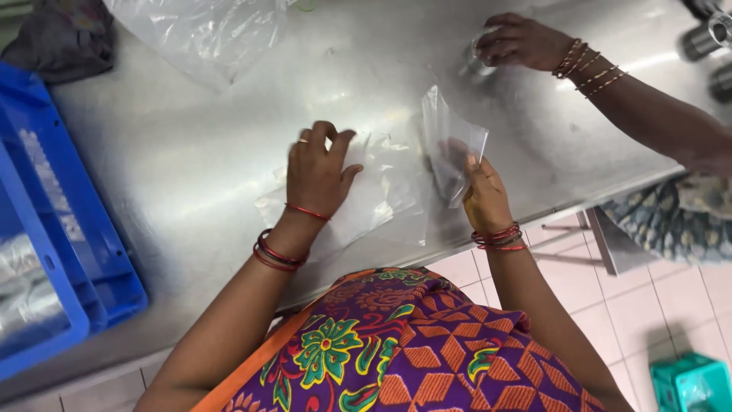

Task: The person picks up metal rings, places them into small plastic bags, and arranges the bagged items into a blue plastic crate.

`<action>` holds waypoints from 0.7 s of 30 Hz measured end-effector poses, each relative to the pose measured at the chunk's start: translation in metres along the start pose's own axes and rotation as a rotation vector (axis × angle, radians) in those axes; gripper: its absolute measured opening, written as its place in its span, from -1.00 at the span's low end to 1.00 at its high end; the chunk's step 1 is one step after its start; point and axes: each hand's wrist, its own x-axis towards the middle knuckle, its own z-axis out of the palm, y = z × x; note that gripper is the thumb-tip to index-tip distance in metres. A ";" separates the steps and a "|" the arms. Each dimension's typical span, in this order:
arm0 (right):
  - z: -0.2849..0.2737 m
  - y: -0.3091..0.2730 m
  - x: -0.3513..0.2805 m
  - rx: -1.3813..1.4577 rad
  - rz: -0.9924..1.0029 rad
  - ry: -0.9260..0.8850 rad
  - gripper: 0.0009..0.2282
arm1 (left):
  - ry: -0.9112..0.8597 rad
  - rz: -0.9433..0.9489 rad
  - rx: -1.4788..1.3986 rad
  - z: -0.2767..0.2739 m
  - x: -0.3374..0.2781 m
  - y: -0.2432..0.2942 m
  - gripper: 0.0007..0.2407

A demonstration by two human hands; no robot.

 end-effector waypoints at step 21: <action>-0.027 -0.022 0.058 -1.434 -0.427 -0.542 -0.53 | -0.485 -0.659 -0.358 0.025 0.047 0.028 -0.77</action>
